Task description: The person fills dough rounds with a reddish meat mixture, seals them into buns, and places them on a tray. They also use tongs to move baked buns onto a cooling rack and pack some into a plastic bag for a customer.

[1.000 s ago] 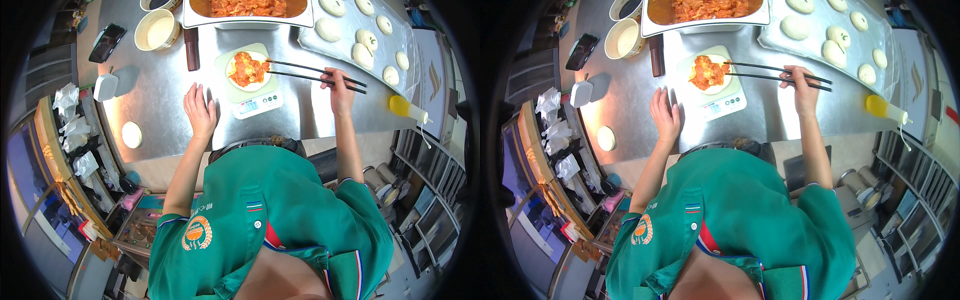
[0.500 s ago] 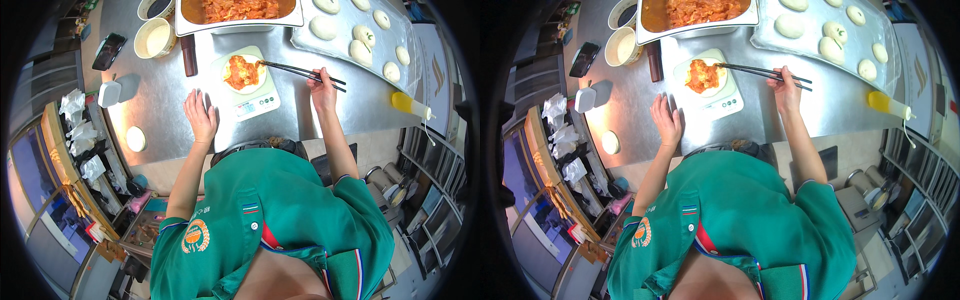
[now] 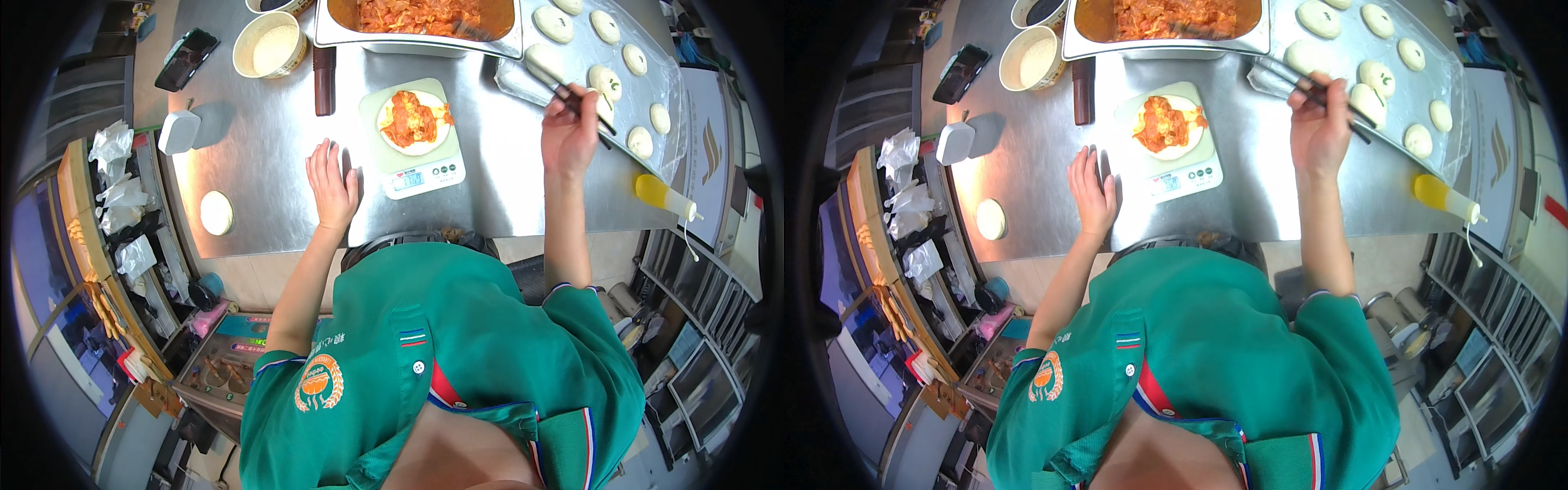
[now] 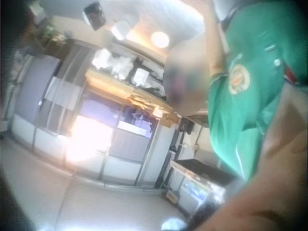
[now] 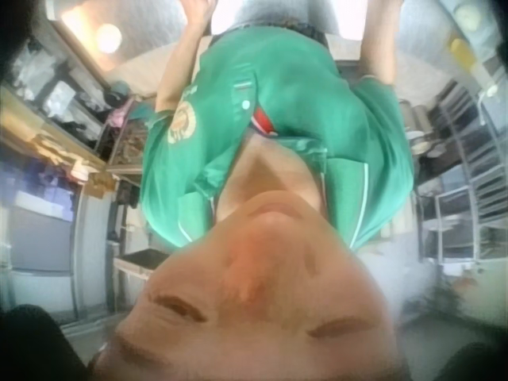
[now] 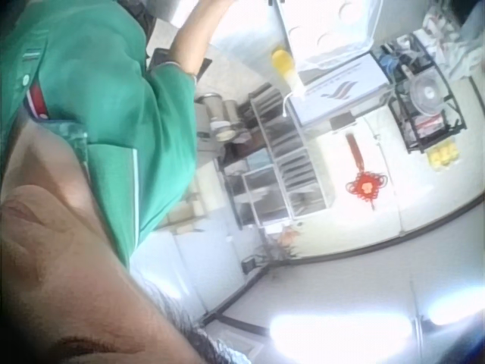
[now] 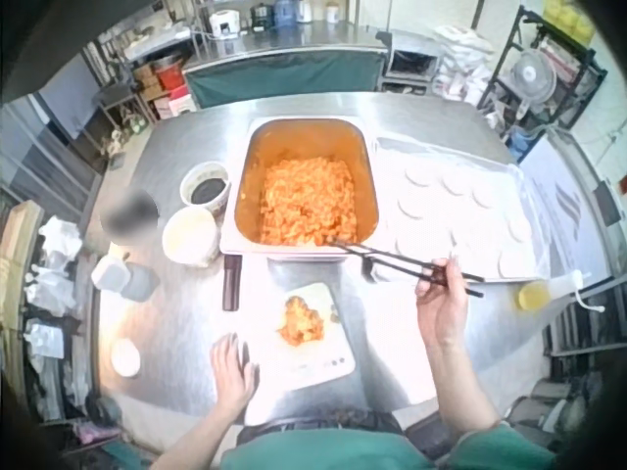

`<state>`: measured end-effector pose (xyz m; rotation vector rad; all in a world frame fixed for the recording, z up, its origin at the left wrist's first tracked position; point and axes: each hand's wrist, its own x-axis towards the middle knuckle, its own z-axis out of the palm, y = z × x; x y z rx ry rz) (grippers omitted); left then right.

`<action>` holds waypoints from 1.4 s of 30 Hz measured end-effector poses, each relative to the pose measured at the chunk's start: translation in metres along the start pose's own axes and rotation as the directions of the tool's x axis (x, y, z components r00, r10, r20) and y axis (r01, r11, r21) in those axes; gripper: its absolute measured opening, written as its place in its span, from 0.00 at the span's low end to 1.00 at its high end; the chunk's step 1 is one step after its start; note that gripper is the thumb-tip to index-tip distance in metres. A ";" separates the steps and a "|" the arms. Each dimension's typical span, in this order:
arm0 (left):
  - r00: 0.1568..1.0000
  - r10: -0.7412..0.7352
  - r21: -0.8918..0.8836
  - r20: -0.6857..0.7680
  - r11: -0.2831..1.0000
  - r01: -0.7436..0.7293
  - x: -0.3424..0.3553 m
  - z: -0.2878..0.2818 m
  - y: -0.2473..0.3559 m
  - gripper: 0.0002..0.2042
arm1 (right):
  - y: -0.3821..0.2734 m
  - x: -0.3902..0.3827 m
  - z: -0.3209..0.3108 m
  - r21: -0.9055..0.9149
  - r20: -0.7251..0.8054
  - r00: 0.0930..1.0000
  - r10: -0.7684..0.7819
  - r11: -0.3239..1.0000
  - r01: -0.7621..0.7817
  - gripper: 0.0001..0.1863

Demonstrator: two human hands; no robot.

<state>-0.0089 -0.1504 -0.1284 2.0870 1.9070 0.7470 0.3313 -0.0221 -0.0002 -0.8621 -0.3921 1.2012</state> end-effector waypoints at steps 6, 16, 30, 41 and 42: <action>1.000 -0.006 0.000 0.015 1.000 0.006 0.000 -0.002 0.002 0.26 | -0.011 0.009 0.020 -0.561 0.259 0.885 -0.386 0.686 0.463 0.16; 1.000 -0.018 -0.004 0.015 1.000 0.018 -0.001 0.001 -0.001 0.29 | 0.046 -0.066 -0.042 -0.585 0.355 0.916 0.186 0.809 0.063 0.11; 1.000 -0.006 -0.008 -0.014 1.000 0.006 -0.002 0.001 -0.002 0.29 | 0.053 -0.055 -0.064 -0.311 0.038 0.981 0.189 0.935 -0.168 0.17; 1.000 -0.023 -0.015 0.019 1.000 0.023 0.000 0.000 0.001 0.27 | 0.039 -0.055 -0.109 -0.435 -0.019 0.998 0.061 0.898 -0.063 0.19; 1.000 -0.015 -0.011 0.019 1.000 0.015 0.000 0.000 0.001 0.27 | 0.042 -0.055 -0.113 -0.426 -0.031 0.997 0.067 0.902 -0.074 0.19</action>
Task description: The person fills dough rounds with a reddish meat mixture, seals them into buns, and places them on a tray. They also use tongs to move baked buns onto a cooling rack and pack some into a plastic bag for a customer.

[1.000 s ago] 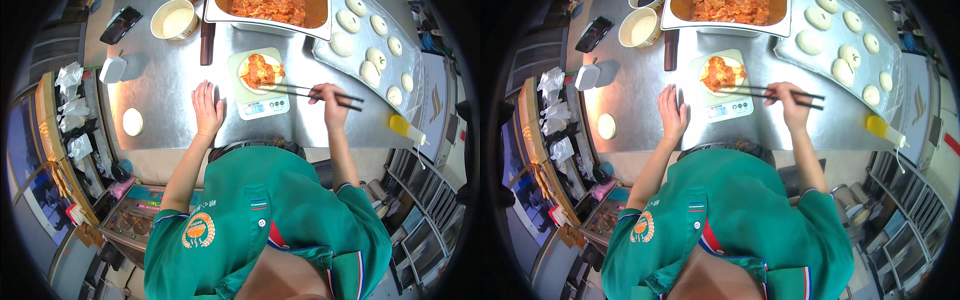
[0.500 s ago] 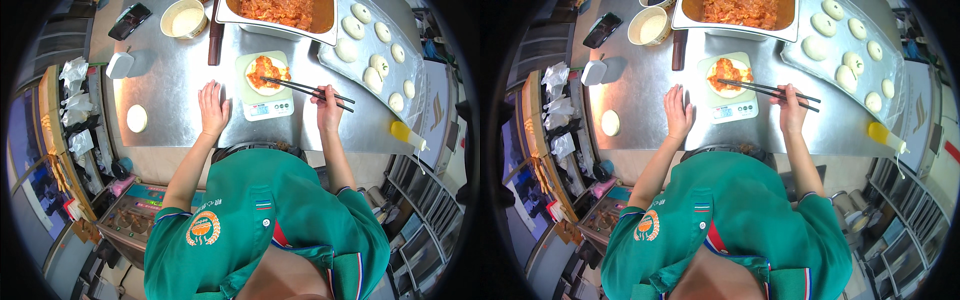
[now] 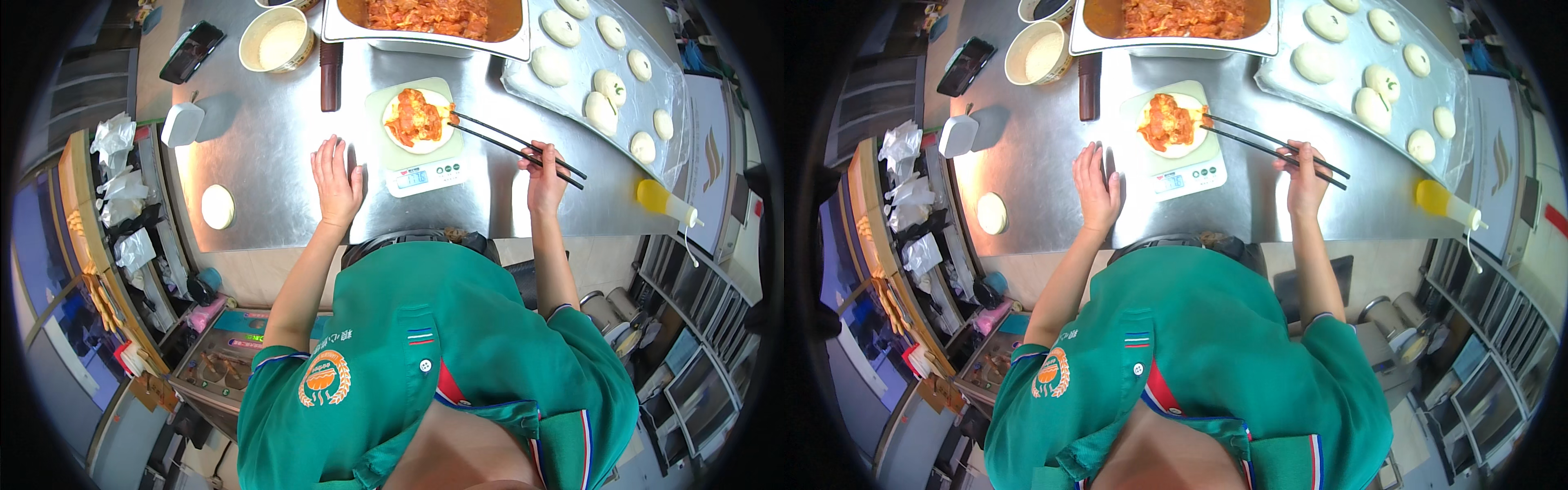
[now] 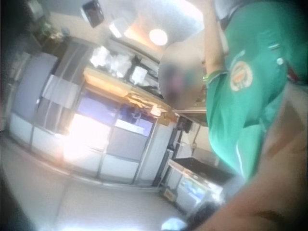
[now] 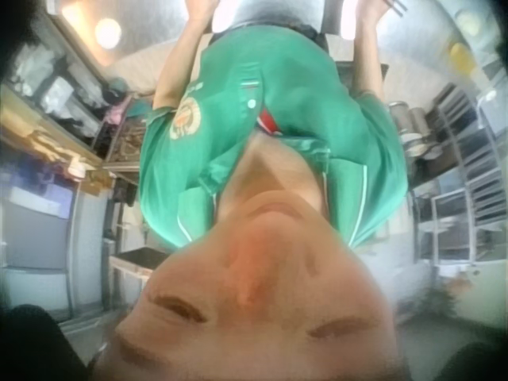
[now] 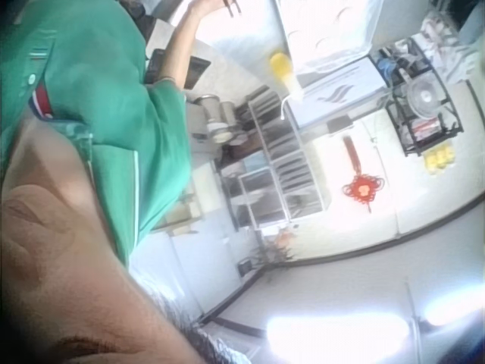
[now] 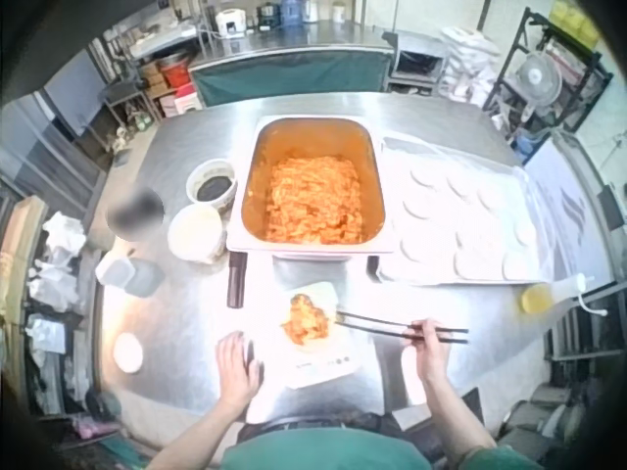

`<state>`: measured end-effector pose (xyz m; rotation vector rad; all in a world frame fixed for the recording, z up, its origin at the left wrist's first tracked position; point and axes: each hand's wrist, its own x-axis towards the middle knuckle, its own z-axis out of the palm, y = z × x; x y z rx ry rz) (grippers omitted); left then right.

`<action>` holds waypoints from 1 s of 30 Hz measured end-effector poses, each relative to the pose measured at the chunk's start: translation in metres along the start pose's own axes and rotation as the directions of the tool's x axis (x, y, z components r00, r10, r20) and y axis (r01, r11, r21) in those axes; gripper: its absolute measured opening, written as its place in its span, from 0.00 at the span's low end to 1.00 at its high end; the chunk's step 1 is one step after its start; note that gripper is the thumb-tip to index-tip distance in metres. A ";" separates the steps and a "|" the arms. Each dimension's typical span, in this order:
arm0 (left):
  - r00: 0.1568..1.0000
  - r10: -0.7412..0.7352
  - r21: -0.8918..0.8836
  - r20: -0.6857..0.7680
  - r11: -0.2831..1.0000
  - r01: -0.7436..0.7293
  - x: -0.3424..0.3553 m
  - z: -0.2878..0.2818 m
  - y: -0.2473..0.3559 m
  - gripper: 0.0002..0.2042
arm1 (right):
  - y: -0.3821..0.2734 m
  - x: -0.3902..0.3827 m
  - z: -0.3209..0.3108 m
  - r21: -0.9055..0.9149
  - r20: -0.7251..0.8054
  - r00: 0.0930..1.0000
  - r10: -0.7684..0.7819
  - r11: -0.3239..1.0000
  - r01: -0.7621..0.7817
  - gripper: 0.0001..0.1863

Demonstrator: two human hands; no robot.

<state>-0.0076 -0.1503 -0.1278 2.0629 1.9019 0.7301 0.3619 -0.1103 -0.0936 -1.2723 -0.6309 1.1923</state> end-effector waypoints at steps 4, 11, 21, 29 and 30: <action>1.000 0.018 0.007 0.008 1.000 -0.018 0.001 0.000 0.001 0.28 | 0.012 -0.001 0.000 0.044 -0.038 0.999 0.019 0.999 -0.017 0.19; 1.000 0.027 0.014 0.004 1.000 -0.027 0.001 0.001 0.001 0.28 | 0.022 -0.007 0.015 0.290 -0.158 0.969 0.191 0.947 -0.140 0.17; 1.000 0.015 0.026 0.013 1.000 -0.016 0.000 0.000 0.001 0.28 | -0.032 -0.002 0.051 0.544 -0.114 0.954 0.277 0.821 -0.173 0.15; 0.995 0.047 -0.065 -0.088 0.997 -0.052 0.002 0.000 0.001 0.27 | -0.095 0.098 0.145 -0.431 0.265 0.741 -0.616 0.612 0.663 0.10; 0.994 0.059 -0.120 -0.092 0.990 -0.070 0.002 -0.002 0.000 0.21 | -0.093 0.105 0.158 -0.585 0.256 0.775 -0.578 0.545 0.600 0.11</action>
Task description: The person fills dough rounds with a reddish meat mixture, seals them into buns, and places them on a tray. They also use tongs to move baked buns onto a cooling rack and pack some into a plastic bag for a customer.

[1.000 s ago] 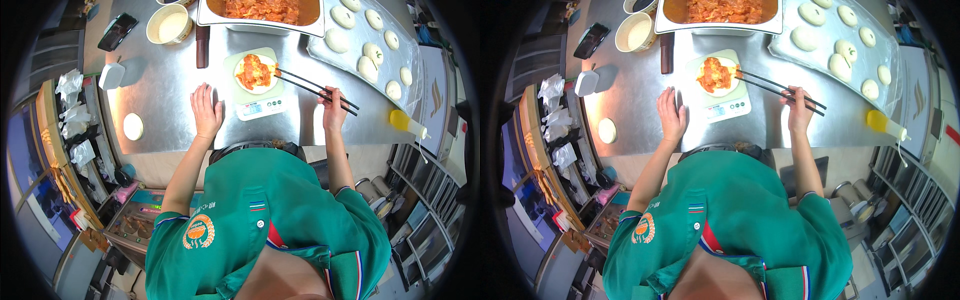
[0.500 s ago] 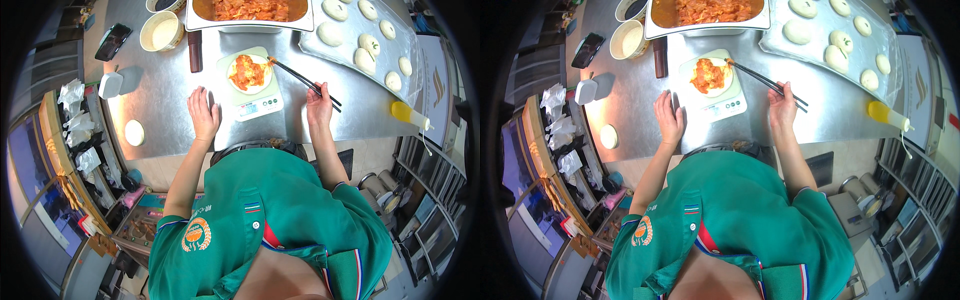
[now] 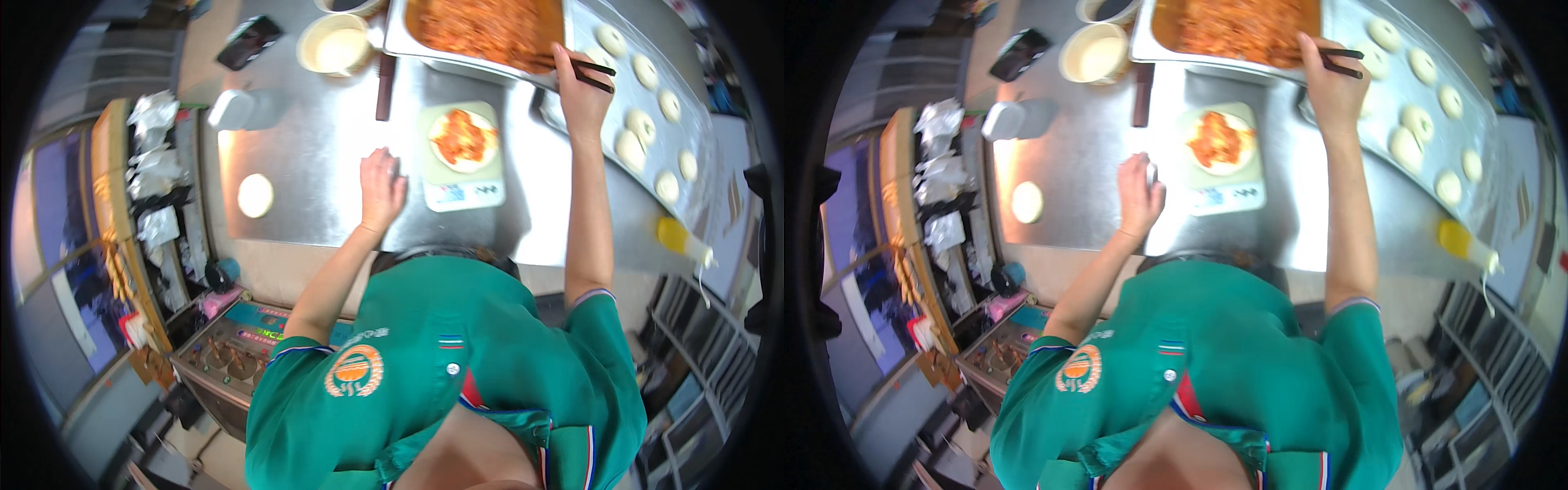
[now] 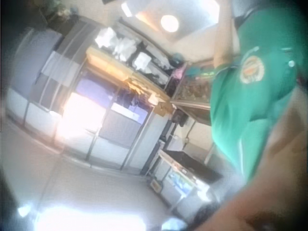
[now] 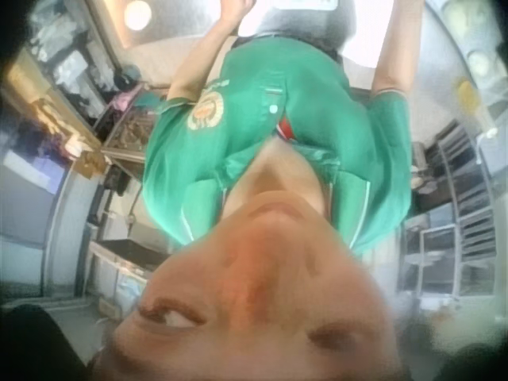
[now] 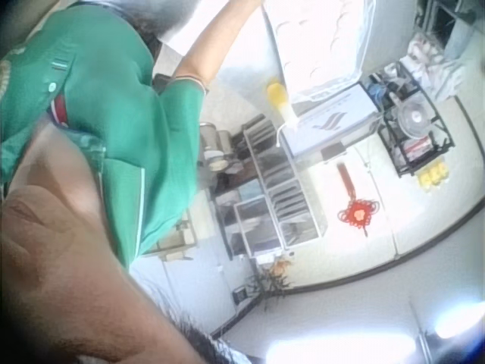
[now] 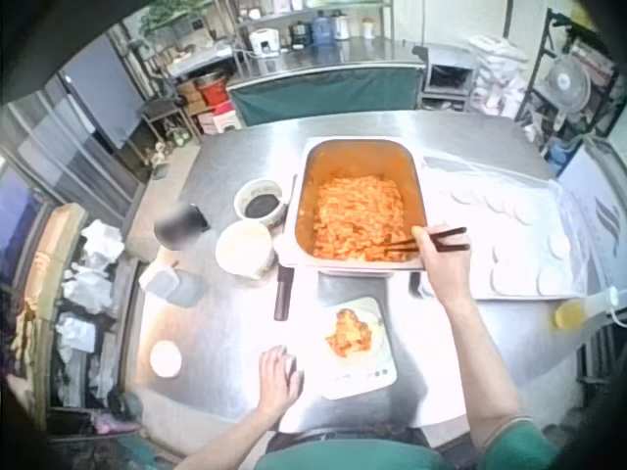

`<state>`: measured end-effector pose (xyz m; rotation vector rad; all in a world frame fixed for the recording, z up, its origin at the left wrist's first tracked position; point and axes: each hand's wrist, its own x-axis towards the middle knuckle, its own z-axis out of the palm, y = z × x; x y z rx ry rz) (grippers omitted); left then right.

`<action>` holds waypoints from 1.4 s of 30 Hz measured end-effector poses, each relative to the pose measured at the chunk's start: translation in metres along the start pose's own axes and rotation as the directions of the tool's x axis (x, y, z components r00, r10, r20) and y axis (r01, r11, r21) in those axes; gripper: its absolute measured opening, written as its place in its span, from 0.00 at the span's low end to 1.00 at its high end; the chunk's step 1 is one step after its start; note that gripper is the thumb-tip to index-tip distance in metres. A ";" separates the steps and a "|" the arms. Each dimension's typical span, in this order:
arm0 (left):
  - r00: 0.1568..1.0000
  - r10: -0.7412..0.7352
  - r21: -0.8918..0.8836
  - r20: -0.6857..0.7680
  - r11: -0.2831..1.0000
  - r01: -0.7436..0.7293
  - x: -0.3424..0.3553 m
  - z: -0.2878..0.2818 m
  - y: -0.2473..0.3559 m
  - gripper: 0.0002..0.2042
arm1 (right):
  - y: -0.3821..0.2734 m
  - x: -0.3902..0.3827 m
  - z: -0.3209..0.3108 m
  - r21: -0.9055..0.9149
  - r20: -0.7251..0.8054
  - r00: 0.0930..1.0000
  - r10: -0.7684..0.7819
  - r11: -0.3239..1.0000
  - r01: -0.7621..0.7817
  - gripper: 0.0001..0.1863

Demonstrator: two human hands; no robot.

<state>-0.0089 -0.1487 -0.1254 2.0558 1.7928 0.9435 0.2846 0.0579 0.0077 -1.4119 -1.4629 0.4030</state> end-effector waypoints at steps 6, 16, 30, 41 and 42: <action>0.999 0.006 0.123 0.042 0.992 -0.011 0.016 -0.032 -0.029 0.09 | 0.005 -0.013 0.002 -0.358 0.097 0.989 -0.115 0.923 0.143 0.25; 0.978 0.021 0.592 -0.210 0.798 0.110 0.186 -0.112 -0.206 0.13 | 0.048 -0.206 -0.040 -0.437 0.218 0.954 0.205 0.895 -0.092 0.14; 0.968 0.166 0.771 -0.188 0.636 0.041 0.255 -0.108 -0.285 0.25 | 0.017 -0.211 -0.027 -0.167 0.126 0.909 0.397 0.912 -0.376 0.08; 0.980 -0.026 -0.228 0.195 0.971 0.071 0.131 -0.043 -0.027 0.10 | 0.007 -0.162 0.022 -0.398 0.249 0.877 0.412 0.869 -0.295 0.06; 0.953 -0.096 -0.253 0.288 0.952 0.173 0.121 -0.029 -0.007 0.10 | 0.009 -0.160 0.024 -0.433 0.251 0.860 0.445 0.846 -0.311 0.07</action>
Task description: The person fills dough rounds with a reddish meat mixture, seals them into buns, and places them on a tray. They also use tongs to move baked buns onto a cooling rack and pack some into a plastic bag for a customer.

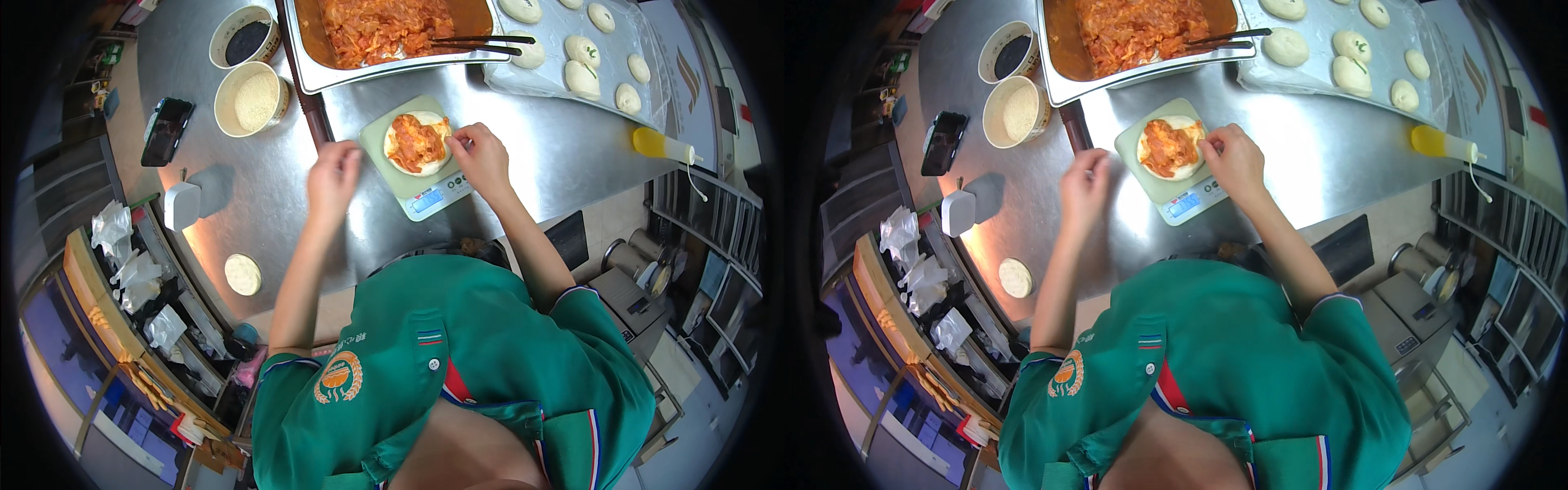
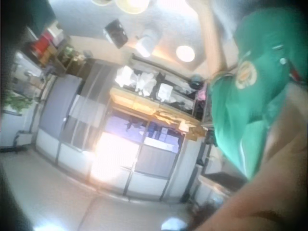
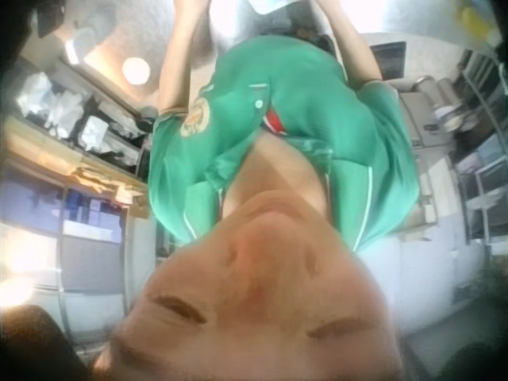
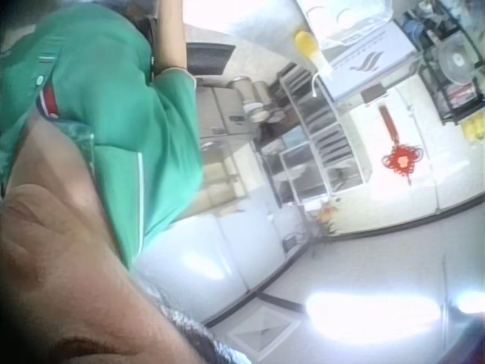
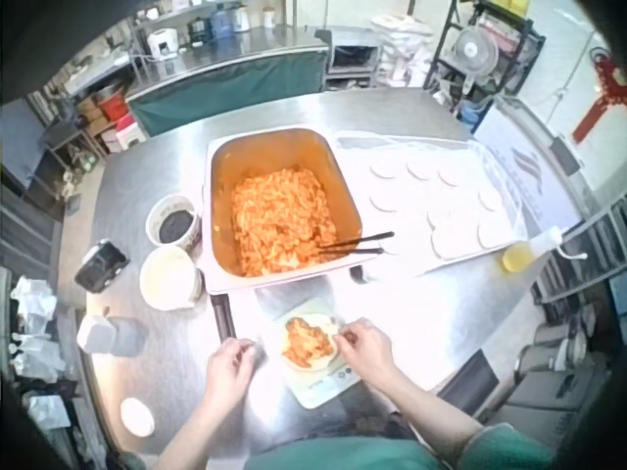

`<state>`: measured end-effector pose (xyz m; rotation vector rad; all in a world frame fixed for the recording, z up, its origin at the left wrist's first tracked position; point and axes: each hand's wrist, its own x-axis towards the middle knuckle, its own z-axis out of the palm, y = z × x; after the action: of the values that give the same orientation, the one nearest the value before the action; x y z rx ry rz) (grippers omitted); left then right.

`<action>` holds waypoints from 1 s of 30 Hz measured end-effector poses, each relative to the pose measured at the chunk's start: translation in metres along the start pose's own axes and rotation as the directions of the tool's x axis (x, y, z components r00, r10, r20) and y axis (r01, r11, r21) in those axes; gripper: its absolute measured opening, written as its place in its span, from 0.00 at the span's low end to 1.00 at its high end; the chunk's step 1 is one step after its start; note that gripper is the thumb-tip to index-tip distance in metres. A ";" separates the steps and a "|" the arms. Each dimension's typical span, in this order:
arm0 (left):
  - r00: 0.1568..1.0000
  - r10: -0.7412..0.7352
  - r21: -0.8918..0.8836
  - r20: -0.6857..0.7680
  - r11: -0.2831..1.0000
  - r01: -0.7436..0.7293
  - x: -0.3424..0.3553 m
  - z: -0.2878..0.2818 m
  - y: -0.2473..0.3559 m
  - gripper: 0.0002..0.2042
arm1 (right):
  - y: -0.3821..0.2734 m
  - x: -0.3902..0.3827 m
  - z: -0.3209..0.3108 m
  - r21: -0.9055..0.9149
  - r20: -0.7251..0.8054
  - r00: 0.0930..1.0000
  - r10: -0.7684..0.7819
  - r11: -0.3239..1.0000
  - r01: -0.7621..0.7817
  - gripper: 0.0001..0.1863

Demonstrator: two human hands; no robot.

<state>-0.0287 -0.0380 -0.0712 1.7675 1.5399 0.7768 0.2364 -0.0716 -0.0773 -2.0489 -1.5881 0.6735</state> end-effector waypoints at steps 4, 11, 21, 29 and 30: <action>0.974 -0.214 0.010 0.077 0.977 0.214 -0.007 0.041 0.027 0.08 | 0.002 0.015 -0.002 0.209 -0.128 0.991 -0.026 0.976 0.053 0.05; 0.956 -0.284 0.121 0.080 0.954 0.273 -0.014 0.040 0.047 0.10 | 0.011 0.033 -0.003 0.049 0.025 0.958 -0.285 0.958 0.284 0.08; 0.950 -0.310 0.036 0.024 0.950 0.309 -0.021 0.050 0.043 0.12 | 0.017 -0.004 -0.011 0.150 -0.164 0.807 -0.567 0.794 0.589 0.16; 0.942 -0.334 0.032 0.007 0.942 0.334 -0.016 0.063 0.036 0.08 | 0.012 0.055 0.003 0.068 0.053 0.915 -0.401 0.915 0.397 0.04; 0.936 -0.351 0.027 0.006 0.936 0.350 -0.018 0.063 0.032 0.07 | 0.011 0.057 0.001 0.093 0.075 0.903 -0.424 0.904 0.417 0.04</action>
<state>0.0385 -0.0643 -0.0842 1.4498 1.7986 0.5705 0.2560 -0.0191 -0.0908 -1.5604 -1.9459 0.6580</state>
